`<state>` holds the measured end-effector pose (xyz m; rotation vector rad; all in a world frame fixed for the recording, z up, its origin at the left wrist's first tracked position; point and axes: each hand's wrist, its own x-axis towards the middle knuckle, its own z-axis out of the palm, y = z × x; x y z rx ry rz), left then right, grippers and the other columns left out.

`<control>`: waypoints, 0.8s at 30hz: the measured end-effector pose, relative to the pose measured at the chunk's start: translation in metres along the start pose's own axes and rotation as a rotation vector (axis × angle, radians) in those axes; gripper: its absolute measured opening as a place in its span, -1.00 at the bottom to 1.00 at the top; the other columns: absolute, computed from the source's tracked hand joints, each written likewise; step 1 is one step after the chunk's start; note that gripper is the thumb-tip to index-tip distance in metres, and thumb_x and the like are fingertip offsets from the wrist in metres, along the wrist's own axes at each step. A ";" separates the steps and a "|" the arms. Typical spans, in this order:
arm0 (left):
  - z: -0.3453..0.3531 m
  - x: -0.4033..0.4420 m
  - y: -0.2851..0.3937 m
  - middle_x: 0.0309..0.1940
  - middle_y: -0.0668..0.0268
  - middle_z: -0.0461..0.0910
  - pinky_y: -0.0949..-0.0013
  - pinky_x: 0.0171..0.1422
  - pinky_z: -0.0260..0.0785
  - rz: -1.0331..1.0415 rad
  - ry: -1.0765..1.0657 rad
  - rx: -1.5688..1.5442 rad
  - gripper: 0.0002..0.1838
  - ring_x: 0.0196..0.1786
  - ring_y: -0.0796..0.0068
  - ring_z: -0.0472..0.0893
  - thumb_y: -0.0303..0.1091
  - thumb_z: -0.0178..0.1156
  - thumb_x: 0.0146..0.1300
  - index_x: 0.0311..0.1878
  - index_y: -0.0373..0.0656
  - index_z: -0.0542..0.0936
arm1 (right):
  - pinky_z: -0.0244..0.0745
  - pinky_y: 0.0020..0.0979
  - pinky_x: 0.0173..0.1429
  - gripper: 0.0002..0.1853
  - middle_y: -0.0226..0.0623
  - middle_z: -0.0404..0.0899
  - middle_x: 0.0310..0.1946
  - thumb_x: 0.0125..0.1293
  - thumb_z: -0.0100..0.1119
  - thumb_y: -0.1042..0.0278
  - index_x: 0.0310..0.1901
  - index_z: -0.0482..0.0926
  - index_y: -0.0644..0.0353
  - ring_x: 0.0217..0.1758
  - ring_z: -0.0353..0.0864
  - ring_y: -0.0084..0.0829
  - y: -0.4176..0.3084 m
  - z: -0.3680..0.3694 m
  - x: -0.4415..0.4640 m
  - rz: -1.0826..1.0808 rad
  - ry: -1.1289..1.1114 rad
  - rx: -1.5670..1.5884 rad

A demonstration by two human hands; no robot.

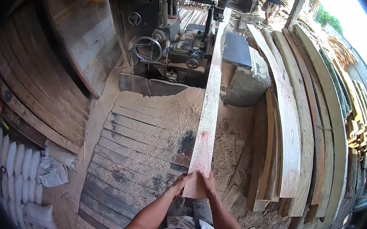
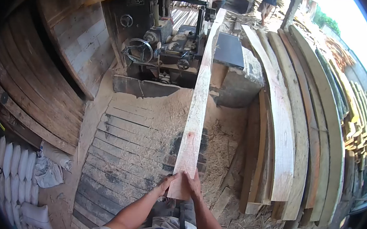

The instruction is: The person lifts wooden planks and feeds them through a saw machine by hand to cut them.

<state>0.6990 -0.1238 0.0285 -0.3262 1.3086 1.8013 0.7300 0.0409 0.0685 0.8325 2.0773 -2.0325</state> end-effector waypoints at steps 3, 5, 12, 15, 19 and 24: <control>0.005 -0.052 -0.096 0.28 0.11 0.52 0.23 0.32 0.39 -0.035 -0.019 -0.035 -0.18 0.25 0.24 0.57 0.22 0.28 0.24 0.35 -0.27 0.44 | 0.46 -0.32 0.24 -0.31 -0.27 0.57 0.20 0.41 0.24 -0.03 0.46 0.29 0.06 0.17 0.56 -0.44 0.074 -0.003 -0.095 0.168 -0.042 0.222; 0.018 -0.097 -0.150 0.25 0.01 0.54 0.17 0.22 0.46 0.139 0.155 0.285 -0.16 0.17 0.11 0.63 0.24 0.32 0.19 0.29 -0.30 0.48 | 0.47 -0.29 0.24 -0.31 -0.27 0.58 0.18 0.42 0.19 -0.10 0.44 0.32 0.11 0.17 0.57 -0.41 0.134 -0.019 -0.144 0.232 -0.120 0.264; 0.109 -0.284 -0.331 -0.07 -0.20 0.56 -0.11 -0.05 0.53 0.241 0.495 0.947 -0.15 -0.10 -0.24 0.66 0.18 0.39 0.06 0.11 -0.35 0.26 | 0.39 -0.08 0.42 -0.06 -0.13 0.56 0.26 0.25 0.06 -0.53 0.40 0.39 0.16 0.25 0.58 -0.10 0.307 -0.073 -0.321 0.490 -0.458 0.740; 0.130 -0.364 -0.370 -0.05 -0.21 0.54 -0.10 -0.08 0.54 0.210 0.443 0.945 -0.17 -0.11 -0.22 0.66 0.17 0.38 0.08 0.09 -0.35 0.25 | 0.36 -0.09 0.45 -0.01 -0.11 0.55 0.27 0.22 0.05 -0.57 0.41 0.37 0.15 0.27 0.57 -0.09 0.365 -0.086 -0.392 0.536 -0.484 0.841; 0.133 -0.443 -0.429 -0.01 -0.22 0.53 -0.08 -0.06 0.54 0.373 0.480 0.875 -0.13 -0.09 -0.24 0.65 0.18 0.38 0.07 0.11 -0.37 0.24 | 0.35 -0.11 0.45 -0.01 -0.11 0.55 0.25 0.23 0.02 -0.58 0.42 0.35 0.15 0.27 0.56 -0.10 0.383 -0.084 -0.489 0.455 -0.482 0.825; 0.065 -0.502 -0.527 0.06 -0.09 0.60 0.11 0.15 0.49 0.187 0.196 0.441 -0.08 0.09 0.03 0.64 0.08 0.39 0.09 0.28 -0.46 0.27 | 0.48 -0.15 0.29 -0.12 -0.08 0.61 0.16 0.32 0.07 -0.43 0.37 0.39 0.25 0.13 0.63 -0.18 0.351 -0.059 -0.626 0.417 -0.321 0.455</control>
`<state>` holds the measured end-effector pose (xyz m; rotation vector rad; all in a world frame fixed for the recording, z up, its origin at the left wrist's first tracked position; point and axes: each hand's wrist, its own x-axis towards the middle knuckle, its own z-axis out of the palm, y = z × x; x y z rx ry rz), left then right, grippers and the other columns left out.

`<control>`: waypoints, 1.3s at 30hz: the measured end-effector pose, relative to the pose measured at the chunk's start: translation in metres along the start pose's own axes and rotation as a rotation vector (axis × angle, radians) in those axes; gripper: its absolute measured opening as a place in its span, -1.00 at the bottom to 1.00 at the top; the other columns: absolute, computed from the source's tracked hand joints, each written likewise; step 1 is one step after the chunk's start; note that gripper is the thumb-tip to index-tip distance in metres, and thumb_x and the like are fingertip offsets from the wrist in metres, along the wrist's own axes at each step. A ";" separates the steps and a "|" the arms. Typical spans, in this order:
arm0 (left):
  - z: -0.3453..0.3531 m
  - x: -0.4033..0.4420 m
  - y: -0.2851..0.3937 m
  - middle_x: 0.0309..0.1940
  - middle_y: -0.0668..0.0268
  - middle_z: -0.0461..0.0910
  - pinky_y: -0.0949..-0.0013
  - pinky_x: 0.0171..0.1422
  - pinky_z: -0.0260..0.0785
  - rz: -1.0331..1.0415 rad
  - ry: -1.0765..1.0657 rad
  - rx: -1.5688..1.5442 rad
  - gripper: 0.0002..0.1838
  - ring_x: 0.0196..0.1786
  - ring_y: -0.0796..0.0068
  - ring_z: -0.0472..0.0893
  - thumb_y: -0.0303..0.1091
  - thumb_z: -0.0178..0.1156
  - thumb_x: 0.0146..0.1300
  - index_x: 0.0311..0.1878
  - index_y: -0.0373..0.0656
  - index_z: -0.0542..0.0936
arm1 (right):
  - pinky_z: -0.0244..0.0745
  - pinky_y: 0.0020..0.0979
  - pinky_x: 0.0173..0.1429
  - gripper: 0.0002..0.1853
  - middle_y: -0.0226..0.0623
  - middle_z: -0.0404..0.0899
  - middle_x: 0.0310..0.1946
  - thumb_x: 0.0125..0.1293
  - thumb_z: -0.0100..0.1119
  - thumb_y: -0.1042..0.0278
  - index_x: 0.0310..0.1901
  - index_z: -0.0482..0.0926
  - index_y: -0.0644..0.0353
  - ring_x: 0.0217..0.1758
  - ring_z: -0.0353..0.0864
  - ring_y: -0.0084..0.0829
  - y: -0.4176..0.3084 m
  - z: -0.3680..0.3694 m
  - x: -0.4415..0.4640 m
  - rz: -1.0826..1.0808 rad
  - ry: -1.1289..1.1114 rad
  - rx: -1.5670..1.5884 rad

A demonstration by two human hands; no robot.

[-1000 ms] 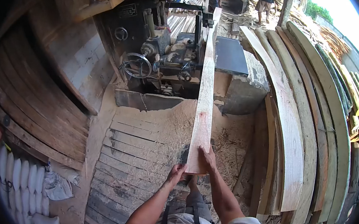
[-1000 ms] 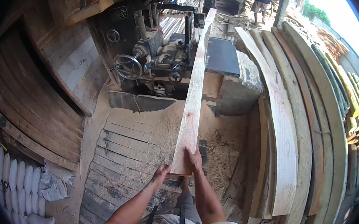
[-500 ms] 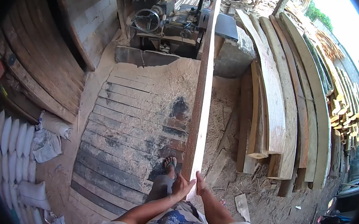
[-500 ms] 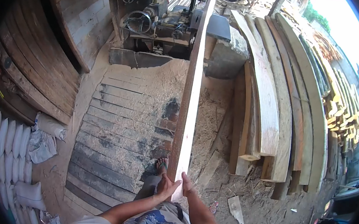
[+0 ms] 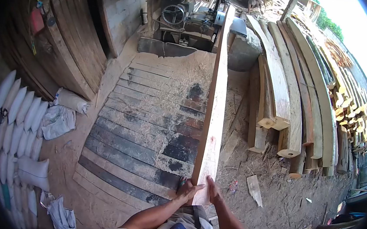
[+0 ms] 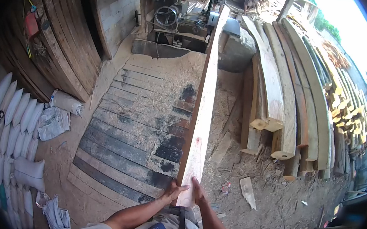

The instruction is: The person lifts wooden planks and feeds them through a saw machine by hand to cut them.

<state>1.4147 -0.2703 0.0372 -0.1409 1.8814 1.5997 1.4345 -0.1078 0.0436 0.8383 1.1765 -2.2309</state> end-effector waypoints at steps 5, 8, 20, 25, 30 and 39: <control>-0.021 -0.126 -0.068 0.15 0.13 0.60 0.31 0.16 0.49 -0.287 -0.135 -0.487 -0.33 0.07 0.32 0.65 0.03 0.30 0.28 0.27 -0.33 0.52 | 0.50 -0.23 0.19 -0.22 -0.12 0.63 0.09 0.37 0.08 -0.37 0.22 0.54 0.30 0.08 0.63 -0.30 0.095 0.063 -0.120 -0.229 0.418 -0.612; -0.016 -0.187 -0.135 0.31 0.12 0.52 0.32 0.50 0.18 -0.138 -0.062 -0.429 -0.25 0.36 0.29 0.46 0.12 0.27 0.28 0.32 -0.31 0.51 | 0.54 -0.22 0.09 -0.14 -0.25 0.60 0.07 0.32 0.07 -0.47 0.34 0.44 0.18 0.04 0.60 -0.36 0.166 0.044 -0.157 -0.265 0.264 -0.800; -0.029 -0.546 -0.296 0.07 0.12 0.65 0.28 0.21 0.45 -0.152 -0.040 -0.232 -0.41 0.11 0.27 0.62 -0.16 0.39 0.21 0.22 -0.31 0.54 | 0.37 -0.49 0.19 -0.37 -0.42 0.55 0.07 0.52 0.04 -0.13 0.38 0.42 0.22 0.08 0.46 -0.56 0.301 0.087 -0.192 -0.523 0.218 -0.297; -0.035 -0.681 -0.352 0.01 0.06 0.68 0.29 0.17 0.48 -0.202 0.012 -0.385 -0.40 0.01 0.23 0.67 -0.12 0.41 0.18 0.17 -0.38 0.57 | 0.32 -0.48 0.29 -0.34 -0.37 0.51 0.20 0.53 0.01 -0.12 0.46 0.31 0.18 0.20 0.42 -0.54 0.417 0.110 -0.292 -0.548 0.153 -0.309; -0.015 -0.778 -0.422 0.08 0.08 0.66 0.24 0.32 0.38 -0.100 0.083 -0.247 -0.36 0.16 0.20 0.60 -0.08 0.43 0.17 0.21 -0.32 0.55 | 0.34 -0.48 0.27 -0.37 -0.38 0.52 0.18 0.54 0.02 -0.08 0.45 0.33 0.18 0.18 0.43 -0.56 0.511 0.107 -0.354 -0.584 0.119 -0.257; 0.000 -0.810 -0.489 0.18 -0.01 0.57 0.16 0.23 0.47 0.083 0.058 0.170 -0.29 0.23 0.12 0.57 -0.25 0.36 0.28 0.41 -0.27 0.31 | 0.39 -0.52 0.11 -0.43 -0.49 0.54 -0.02 0.54 0.02 -0.11 0.31 0.44 0.21 0.00 0.44 -0.63 0.539 0.091 -0.388 -0.529 0.146 -0.301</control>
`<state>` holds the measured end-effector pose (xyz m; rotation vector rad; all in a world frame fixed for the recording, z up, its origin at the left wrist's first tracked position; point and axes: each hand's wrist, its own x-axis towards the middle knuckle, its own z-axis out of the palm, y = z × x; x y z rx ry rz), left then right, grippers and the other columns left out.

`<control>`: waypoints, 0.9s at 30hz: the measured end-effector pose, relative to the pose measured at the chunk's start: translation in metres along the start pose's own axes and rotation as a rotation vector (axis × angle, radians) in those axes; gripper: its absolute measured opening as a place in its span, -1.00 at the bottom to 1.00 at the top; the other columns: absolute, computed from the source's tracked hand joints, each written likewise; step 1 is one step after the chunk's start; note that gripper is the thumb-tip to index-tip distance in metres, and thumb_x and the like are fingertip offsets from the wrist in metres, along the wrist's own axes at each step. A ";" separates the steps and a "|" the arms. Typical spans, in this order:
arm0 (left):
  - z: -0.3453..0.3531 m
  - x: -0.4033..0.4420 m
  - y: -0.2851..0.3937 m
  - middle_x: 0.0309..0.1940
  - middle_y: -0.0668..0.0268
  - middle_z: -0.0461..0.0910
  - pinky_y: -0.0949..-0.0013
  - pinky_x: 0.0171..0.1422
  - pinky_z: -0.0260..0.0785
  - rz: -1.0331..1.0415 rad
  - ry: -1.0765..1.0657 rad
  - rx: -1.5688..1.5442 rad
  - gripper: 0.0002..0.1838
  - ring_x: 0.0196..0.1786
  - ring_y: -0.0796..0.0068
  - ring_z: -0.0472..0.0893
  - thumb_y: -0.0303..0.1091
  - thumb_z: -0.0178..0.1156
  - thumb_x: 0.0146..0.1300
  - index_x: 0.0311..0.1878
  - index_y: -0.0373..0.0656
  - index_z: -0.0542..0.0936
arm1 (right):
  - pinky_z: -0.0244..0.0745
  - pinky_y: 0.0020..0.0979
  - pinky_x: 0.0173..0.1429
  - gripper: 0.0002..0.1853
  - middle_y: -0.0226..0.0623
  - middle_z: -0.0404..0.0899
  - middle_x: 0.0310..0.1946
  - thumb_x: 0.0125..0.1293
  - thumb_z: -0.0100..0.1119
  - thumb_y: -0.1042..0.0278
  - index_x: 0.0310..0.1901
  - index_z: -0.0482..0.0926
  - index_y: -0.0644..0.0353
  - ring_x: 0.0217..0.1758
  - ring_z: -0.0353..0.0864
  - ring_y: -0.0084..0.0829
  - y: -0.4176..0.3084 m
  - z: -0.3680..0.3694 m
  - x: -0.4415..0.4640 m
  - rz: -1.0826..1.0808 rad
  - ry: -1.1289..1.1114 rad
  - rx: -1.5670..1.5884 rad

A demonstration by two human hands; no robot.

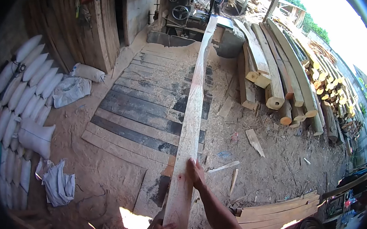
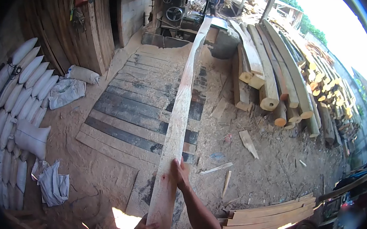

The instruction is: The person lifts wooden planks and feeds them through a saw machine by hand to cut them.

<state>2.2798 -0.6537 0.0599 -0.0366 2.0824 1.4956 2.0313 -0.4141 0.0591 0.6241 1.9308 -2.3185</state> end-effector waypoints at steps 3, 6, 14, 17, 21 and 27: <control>-0.005 0.016 0.027 0.15 -0.05 0.58 0.15 0.24 0.46 -0.080 0.010 0.017 -0.32 0.22 0.07 0.57 -0.16 0.37 0.26 0.34 -0.31 0.38 | 0.39 -0.50 0.11 -0.41 -0.47 0.54 -0.02 0.52 0.03 -0.13 0.31 0.44 0.22 0.00 0.44 -0.61 -0.022 -0.002 0.016 0.041 -0.006 -0.031; -0.007 0.040 0.049 0.13 -0.09 0.60 0.14 0.24 0.44 -0.112 0.020 0.054 -0.33 0.22 0.02 0.58 -0.07 0.39 0.25 0.27 -0.34 0.45 | 0.40 -0.49 0.10 -0.40 -0.45 0.55 -0.01 0.52 0.04 -0.13 0.33 0.43 0.22 0.00 0.45 -0.60 -0.039 -0.003 0.044 0.049 -0.017 -0.093; -0.027 0.142 0.138 0.10 -0.09 0.62 0.11 0.21 0.44 -0.220 0.005 0.013 -0.29 0.17 -0.02 0.59 0.08 0.35 0.23 0.22 -0.35 0.50 | 0.40 -0.48 0.18 -0.38 -0.40 0.54 0.12 0.53 0.04 -0.11 0.42 0.35 0.16 0.10 0.45 -0.56 -0.081 -0.015 0.150 0.093 -0.029 -0.019; -0.039 0.180 0.171 0.10 -0.09 0.62 0.10 0.20 0.45 -0.276 -0.020 0.124 -0.29 0.17 -0.02 0.60 0.11 0.34 0.24 0.21 -0.34 0.51 | 0.42 -0.49 0.12 -0.41 -0.42 0.56 0.05 0.53 0.03 -0.09 0.39 0.39 0.17 0.04 0.47 -0.59 -0.094 -0.019 0.202 0.091 -0.034 0.020; -0.037 0.236 0.185 0.06 -0.08 0.64 0.16 0.10 0.50 -0.147 -0.038 -0.858 -0.31 0.14 -0.05 0.61 0.14 0.28 0.27 0.20 -0.31 0.53 | 0.44 -0.49 0.06 -0.42 -0.43 0.58 -0.01 0.54 0.03 -0.07 0.38 0.40 0.20 -0.02 0.49 -0.60 -0.127 -0.018 0.268 0.074 -0.031 0.061; -0.057 0.348 0.270 0.09 0.08 0.66 0.21 0.29 0.41 -0.304 -0.017 -0.437 -0.29 0.15 0.19 0.62 -0.03 0.49 0.09 0.21 -0.31 0.56 | 0.37 -0.48 0.24 -0.40 -0.36 0.53 0.19 0.56 0.02 -0.01 0.47 0.30 0.15 0.16 0.46 -0.55 -0.164 -0.027 0.364 0.134 -0.023 -0.007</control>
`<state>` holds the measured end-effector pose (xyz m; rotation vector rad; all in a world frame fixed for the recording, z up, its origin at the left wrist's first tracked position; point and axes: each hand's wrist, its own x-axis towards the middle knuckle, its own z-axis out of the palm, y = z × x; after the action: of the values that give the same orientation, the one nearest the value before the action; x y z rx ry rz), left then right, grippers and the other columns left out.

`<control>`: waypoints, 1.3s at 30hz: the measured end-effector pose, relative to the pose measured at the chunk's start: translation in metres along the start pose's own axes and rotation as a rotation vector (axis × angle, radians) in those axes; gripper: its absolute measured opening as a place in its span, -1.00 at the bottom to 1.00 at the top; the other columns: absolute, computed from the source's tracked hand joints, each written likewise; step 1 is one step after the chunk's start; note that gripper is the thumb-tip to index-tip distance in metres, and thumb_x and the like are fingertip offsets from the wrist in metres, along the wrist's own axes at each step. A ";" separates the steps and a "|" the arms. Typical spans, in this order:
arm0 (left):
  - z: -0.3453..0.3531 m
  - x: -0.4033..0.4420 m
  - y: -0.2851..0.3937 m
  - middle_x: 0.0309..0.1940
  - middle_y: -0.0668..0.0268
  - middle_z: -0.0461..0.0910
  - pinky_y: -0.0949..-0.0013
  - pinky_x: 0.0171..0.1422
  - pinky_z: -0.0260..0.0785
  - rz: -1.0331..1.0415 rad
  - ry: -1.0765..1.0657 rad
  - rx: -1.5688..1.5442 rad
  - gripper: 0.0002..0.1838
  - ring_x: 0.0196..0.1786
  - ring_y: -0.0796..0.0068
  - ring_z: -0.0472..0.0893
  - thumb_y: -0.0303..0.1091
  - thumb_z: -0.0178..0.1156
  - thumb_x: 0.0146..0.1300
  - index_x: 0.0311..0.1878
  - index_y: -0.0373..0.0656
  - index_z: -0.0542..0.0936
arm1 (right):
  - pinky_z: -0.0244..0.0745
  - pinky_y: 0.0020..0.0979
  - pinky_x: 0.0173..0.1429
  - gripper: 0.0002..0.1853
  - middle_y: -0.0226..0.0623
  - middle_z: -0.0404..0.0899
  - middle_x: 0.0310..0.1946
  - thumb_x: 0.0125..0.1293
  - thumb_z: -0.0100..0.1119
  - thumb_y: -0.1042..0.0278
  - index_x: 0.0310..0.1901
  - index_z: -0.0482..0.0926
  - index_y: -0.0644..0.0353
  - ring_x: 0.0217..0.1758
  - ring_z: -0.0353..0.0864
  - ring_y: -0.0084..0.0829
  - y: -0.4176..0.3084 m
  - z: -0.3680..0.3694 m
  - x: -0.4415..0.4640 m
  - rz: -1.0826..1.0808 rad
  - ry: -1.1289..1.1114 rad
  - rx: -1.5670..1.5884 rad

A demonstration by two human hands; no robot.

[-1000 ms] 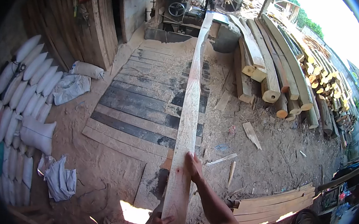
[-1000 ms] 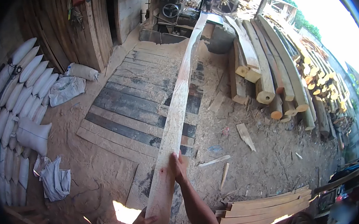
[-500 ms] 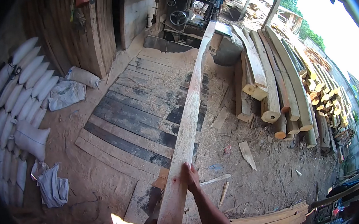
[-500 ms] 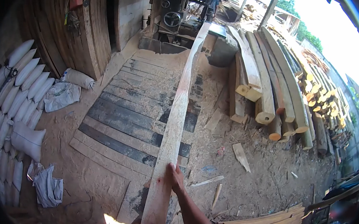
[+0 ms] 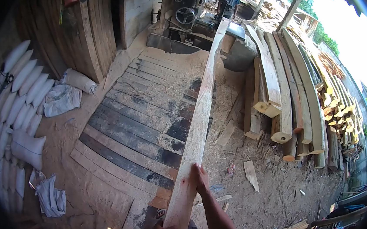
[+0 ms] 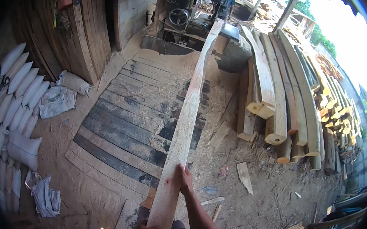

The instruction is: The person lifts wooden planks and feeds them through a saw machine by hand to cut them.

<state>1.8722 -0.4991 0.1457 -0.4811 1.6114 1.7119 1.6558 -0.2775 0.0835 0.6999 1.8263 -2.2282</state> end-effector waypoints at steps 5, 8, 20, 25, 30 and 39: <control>-0.004 0.097 0.004 0.08 0.07 0.66 0.17 0.23 0.46 0.033 0.022 0.080 -0.20 0.13 0.18 0.64 0.06 0.54 -0.02 0.19 -0.31 0.57 | 0.42 -0.48 0.18 -0.38 -0.37 0.56 0.13 0.53 0.04 -0.06 0.43 0.35 0.20 0.09 0.50 -0.54 -0.041 -0.003 0.085 0.016 -0.025 0.049; 0.000 0.147 0.047 0.07 0.05 0.67 0.18 0.23 0.46 0.008 0.081 0.105 -0.17 0.13 0.18 0.65 0.13 0.54 -0.05 0.16 -0.33 0.59 | 0.44 -0.47 0.14 -0.37 -0.38 0.57 0.09 0.52 0.05 -0.10 0.41 0.38 0.21 0.05 0.51 -0.53 -0.063 -0.009 0.148 0.007 -0.013 0.026; 0.019 0.358 0.308 -0.03 0.10 0.71 0.27 0.20 0.45 0.240 0.081 0.361 -0.30 0.06 0.17 0.67 -0.05 0.54 0.03 0.17 -0.28 0.60 | 0.43 -0.45 0.17 -0.38 -0.34 0.55 0.13 0.52 0.07 -0.07 0.43 0.34 0.17 0.10 0.50 -0.50 -0.209 -0.020 0.416 0.007 -0.008 0.020; 0.031 0.436 0.382 0.09 0.04 0.67 0.22 0.28 0.42 0.070 -0.047 0.112 -0.24 0.15 0.15 0.64 -0.01 0.53 0.05 0.21 -0.34 0.56 | 0.44 -0.46 0.13 -0.39 -0.38 0.59 0.04 0.53 0.03 -0.11 0.33 0.44 0.27 0.05 0.51 -0.54 -0.259 -0.025 0.520 -0.039 0.037 -0.004; 0.036 0.540 0.468 0.07 -0.04 0.66 0.25 0.24 0.44 -0.077 0.004 0.176 -0.21 0.14 0.15 0.64 -0.02 0.55 0.01 0.19 -0.41 0.57 | 0.43 -0.47 0.16 -0.42 -0.37 0.58 0.07 0.55 0.02 -0.06 0.35 0.43 0.25 0.06 0.51 -0.54 -0.309 -0.032 0.647 -0.003 0.047 -0.036; 0.045 0.754 0.586 -0.01 0.01 0.70 0.27 0.15 0.48 0.035 -0.054 0.028 -0.29 0.03 0.19 0.68 -0.05 0.52 0.02 0.14 -0.39 0.61 | 0.40 -0.46 0.24 -0.42 -0.38 0.56 0.15 0.53 0.08 -0.04 0.38 0.43 0.21 0.14 0.50 -0.56 -0.419 -0.044 0.877 -0.019 0.049 0.074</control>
<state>0.9592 -0.2412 0.0312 -0.3918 1.6119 1.7115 0.7244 -0.0009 0.0412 0.7598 1.7874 -2.3217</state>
